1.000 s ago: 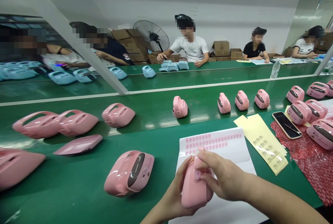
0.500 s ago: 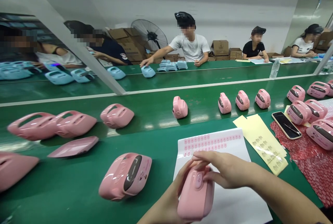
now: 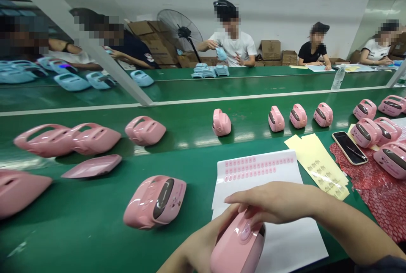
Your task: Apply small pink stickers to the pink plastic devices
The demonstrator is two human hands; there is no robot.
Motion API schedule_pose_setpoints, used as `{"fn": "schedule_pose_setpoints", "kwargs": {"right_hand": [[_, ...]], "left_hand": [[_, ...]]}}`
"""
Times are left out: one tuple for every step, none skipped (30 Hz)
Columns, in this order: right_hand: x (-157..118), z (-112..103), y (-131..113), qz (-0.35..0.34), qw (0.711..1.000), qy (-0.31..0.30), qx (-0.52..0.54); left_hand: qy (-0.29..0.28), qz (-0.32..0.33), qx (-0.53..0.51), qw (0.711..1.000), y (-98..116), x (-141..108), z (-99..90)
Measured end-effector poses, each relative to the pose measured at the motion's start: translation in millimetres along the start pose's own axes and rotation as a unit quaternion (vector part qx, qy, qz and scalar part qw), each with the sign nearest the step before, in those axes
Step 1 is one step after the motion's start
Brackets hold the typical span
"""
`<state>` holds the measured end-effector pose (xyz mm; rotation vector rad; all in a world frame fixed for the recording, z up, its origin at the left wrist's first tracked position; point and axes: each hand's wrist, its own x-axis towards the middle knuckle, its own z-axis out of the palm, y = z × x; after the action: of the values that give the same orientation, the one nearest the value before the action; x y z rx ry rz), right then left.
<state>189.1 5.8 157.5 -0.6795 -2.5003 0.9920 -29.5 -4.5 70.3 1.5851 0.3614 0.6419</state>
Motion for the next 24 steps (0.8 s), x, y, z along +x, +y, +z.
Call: {"fn": "schedule_pose_setpoints", "kwargs": {"right_hand": [[0, 0, -1, -0.003, 1.000, -0.006, -0.018], [0, -1, -2, -0.005, 0.999, -0.014, -0.036], [0, -2, -4, -0.005, 0.998, -0.027, -0.051], [0, -2, -5, -0.004, 0.997, -0.045, -0.065], [0, -3, -6, 0.000, 0.995, -0.065, -0.078], [-1, -4, -6, 0.005, 0.992, -0.086, -0.090], [-1, -4, -7, 0.010, 0.989, -0.106, -0.102], [-1, -5, -9, 0.016, 0.986, -0.120, -0.113], [-1, -5, -10, 0.021, 0.984, -0.130, -0.123], [-1, -4, -11, 0.026, 0.982, -0.136, -0.132], [0, -4, -13, 0.029, 0.980, -0.139, -0.139], [0, -3, -16, 0.031, 0.979, -0.142, -0.144], [0, -2, -18, 0.033, 0.978, -0.143, -0.149], [1, -1, -21, 0.036, 0.977, -0.146, -0.151], [2, -1, -23, 0.039, 0.977, -0.148, -0.150], [3, -1, -25, 0.044, 0.977, -0.150, -0.147], [4, -1, -26, 0.050, 0.978, -0.151, -0.138], [5, -2, -24, 0.059, 0.979, -0.150, -0.121], [6, -3, -20, 0.071, 0.982, -0.150, -0.093], [6, -5, -14, 0.080, 0.984, -0.152, -0.051], [7, -6, -5, 0.086, 0.985, -0.149, -0.001], [6, -6, 5, 0.086, 0.985, -0.140, 0.054], [5, -5, 17, 0.081, 0.983, -0.128, 0.109], [3, -2, 28, 0.071, 0.978, -0.115, 0.157]], "left_hand": [[-0.002, 0.000, -0.001, 1.000, -1, 0, -0.2], [-0.006, 0.003, -0.003, 1.000, -3, 0, -0.4], [-0.013, 0.006, -0.004, 1.000, -6, 0, -0.6], [-0.025, 0.009, -0.003, 1.000, -7, 0, -0.9], [-0.039, 0.011, -0.001, 0.999, -9, 1, -1.2], [-0.053, 0.011, 0.001, 0.999, -9, 2, -1.6], [-0.065, 0.009, 0.002, 0.998, -9, 3, -2.0], [-0.071, 0.007, 0.001, 0.997, -7, 4, -2.3], [-0.073, 0.006, -0.001, 0.997, -5, 5, -2.5], [-0.072, 0.006, -0.004, 0.997, -2, 6, -2.5], [-0.072, 0.004, -0.006, 0.997, 1, 6, -2.5], [-0.072, -0.002, -0.008, 0.997, 4, 6, -2.3], [-0.072, -0.010, -0.008, 0.997, 7, 6, -1.9], [-0.070, -0.020, -0.007, 0.997, 10, 6, -1.6], [-0.069, -0.033, -0.006, 0.997, 12, 5, -1.3], [-0.066, -0.045, -0.005, 0.997, 14, 5, -1.1], [-0.064, -0.056, -0.003, 0.996, 17, 4, -1.1], [-0.060, -0.068, -0.001, 0.996, 19, 4, -1.2], [-0.055, -0.076, 0.002, 0.996, 21, 4, -1.4], [-0.050, -0.080, 0.003, 0.996, 23, 4, -1.6], [-0.047, -0.080, -0.001, 0.996, 25, 3, -1.4], [-0.048, -0.076, -0.012, 0.996, 26, 3, -0.8], [-0.052, -0.071, -0.031, 0.996, 26, 2, 0.5], [-0.046, -0.067, -0.058, 0.995, 24, 1, 2.4]]}}
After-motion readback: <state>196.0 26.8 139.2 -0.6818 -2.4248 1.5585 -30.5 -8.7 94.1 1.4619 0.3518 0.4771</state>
